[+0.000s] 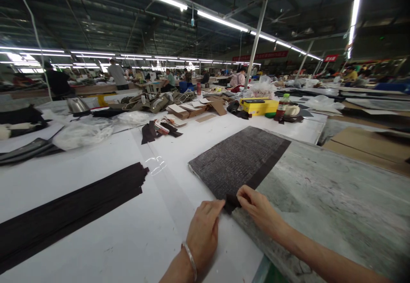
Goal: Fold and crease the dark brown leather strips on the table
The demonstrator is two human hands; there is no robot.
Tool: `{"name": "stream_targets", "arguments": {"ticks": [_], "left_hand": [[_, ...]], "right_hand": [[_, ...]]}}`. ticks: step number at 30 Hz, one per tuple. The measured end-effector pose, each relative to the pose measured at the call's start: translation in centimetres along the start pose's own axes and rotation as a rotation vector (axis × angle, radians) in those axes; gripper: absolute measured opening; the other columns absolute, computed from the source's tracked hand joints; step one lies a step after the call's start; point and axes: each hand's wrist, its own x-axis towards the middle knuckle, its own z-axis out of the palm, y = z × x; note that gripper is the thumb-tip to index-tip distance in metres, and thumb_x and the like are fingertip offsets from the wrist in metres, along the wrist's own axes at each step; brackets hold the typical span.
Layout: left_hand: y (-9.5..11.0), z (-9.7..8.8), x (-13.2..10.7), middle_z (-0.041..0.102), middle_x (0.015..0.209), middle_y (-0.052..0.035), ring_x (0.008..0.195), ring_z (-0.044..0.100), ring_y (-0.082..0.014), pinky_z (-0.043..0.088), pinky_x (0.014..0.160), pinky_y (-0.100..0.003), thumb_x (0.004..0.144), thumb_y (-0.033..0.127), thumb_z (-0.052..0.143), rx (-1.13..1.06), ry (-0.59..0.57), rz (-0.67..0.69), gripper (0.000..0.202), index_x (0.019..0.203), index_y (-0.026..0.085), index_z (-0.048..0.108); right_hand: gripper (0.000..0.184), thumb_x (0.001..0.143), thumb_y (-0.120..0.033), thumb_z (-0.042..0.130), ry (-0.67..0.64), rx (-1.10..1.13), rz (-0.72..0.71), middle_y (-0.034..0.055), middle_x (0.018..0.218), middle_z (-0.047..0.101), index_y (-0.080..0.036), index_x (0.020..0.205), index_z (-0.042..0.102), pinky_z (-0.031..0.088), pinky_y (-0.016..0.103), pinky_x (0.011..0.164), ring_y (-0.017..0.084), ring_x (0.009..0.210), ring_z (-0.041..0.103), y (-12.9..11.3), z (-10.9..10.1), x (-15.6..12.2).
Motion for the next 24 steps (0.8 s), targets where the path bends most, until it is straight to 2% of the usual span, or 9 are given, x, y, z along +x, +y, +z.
{"name": "stream_targets", "arguments": {"ticks": [5, 8, 12, 14, 17, 21, 23, 24], "left_hand": [[0.8, 0.1, 0.3, 0.054, 0.126, -0.0061, 0.111, 0.048, -0.023, 0.043, 0.096, -0.04, 0.087, 0.004, 0.041, 0.2, -0.081, 0.027, 0.046, 0.127, 0.023, 0.053], [1.4, 0.1, 0.4, 0.053, 0.126, -0.0056, 0.107, 0.049, -0.0233, 0.044, 0.093, -0.039, 0.088, 0.005, 0.043, 0.29, -0.12, 0.01, 0.046, 0.129, 0.024, 0.051], [1.7, -0.1, 0.4, 0.052, 0.125, -0.0044, 0.106, 0.049, -0.0228, 0.043, 0.092, -0.038, 0.09, 0.009, 0.045, 0.318, -0.13, 0.003, 0.043, 0.129, 0.026, 0.05], [1.7, 0.0, 0.4, 0.051, 0.126, -0.0042, 0.106, 0.048, -0.0226, 0.043, 0.092, -0.038, 0.091, 0.009, 0.044, 0.329, -0.133, 0.006, 0.043, 0.13, 0.027, 0.049], [1.5, 0.2, 0.3, 0.05, 0.128, -0.005, 0.108, 0.048, -0.0227, 0.043, 0.093, -0.038, 0.092, 0.01, 0.043, 0.35, -0.137, 0.006, 0.044, 0.132, 0.027, 0.047], [1.5, 0.3, 0.3, 0.05, 0.129, -0.0064, 0.11, 0.047, -0.0229, 0.041, 0.095, -0.038, 0.093, 0.01, 0.04, 0.37, -0.153, 0.003, 0.046, 0.136, 0.024, 0.044], [1.7, 0.2, 0.3, 0.05, 0.13, -0.0065, 0.11, 0.047, -0.0227, 0.041, 0.095, -0.038, 0.093, 0.011, 0.04, 0.38, -0.163, -0.006, 0.045, 0.136, 0.024, 0.044], [1.7, 0.1, 0.3, 0.05, 0.13, -0.0064, 0.11, 0.047, -0.0227, 0.041, 0.095, -0.038, 0.093, 0.011, 0.039, 0.384, -0.165, -0.014, 0.045, 0.136, 0.025, 0.044]], "right_hand": [[0.017, 0.086, -0.032, 0.036, -0.016, 0.007, -0.017, -0.0033, 0.064, 0.051, -0.023, 0.075, 0.045, 0.035, 0.028, 0.059, 0.015, 0.061, 0.048, 0.0, -0.1, -0.3], [0.011, 0.085, -0.029, 0.04, -0.054, 0.019, -0.047, -0.0023, 0.072, 0.056, -0.023, 0.085, 0.049, 0.039, 0.028, 0.062, 0.016, 0.066, 0.053, -0.5, -0.2, -0.7], [0.023, 0.078, -0.018, 0.052, -0.02, -0.126, -0.206, 0.0031, 0.093, 0.059, -0.021, 0.101, 0.052, 0.04, 0.033, 0.077, 0.019, 0.086, 0.054, -1.0, 0.0, -1.2], [0.02, 0.079, -0.014, 0.051, 0.023, -0.258, -0.292, 0.0048, 0.094, 0.059, -0.019, 0.098, 0.054, 0.037, 0.035, 0.08, 0.021, 0.089, 0.053, -1.1, 0.1, -1.3], [0.013, 0.085, -0.013, 0.046, 0.048, -0.357, -0.34, 0.0048, 0.089, 0.058, -0.019, 0.086, 0.056, 0.036, 0.036, 0.077, 0.022, 0.086, 0.052, -1.2, 0.5, -1.4], [0.015, 0.087, -0.014, 0.045, 0.096, -0.33, -0.299, 0.0024, 0.083, 0.06, -0.02, 0.079, 0.056, 0.04, 0.031, 0.072, 0.019, 0.08, 0.055, -0.6, 0.4, -0.6], [0.014, 0.088, -0.016, 0.046, 0.155, -0.293, -0.23, -0.0004, 0.075, 0.06, -0.02, 0.078, 0.055, 0.042, 0.027, 0.064, 0.016, 0.07, 0.057, 0.6, -1.0, 0.5], [0.014, 0.088, -0.017, 0.047, 0.198, -0.277, -0.184, -0.0017, 0.069, 0.059, -0.02, 0.077, 0.055, 0.042, 0.025, 0.059, 0.015, 0.064, 0.057, 1.5, -2.3, 1.2]]}}
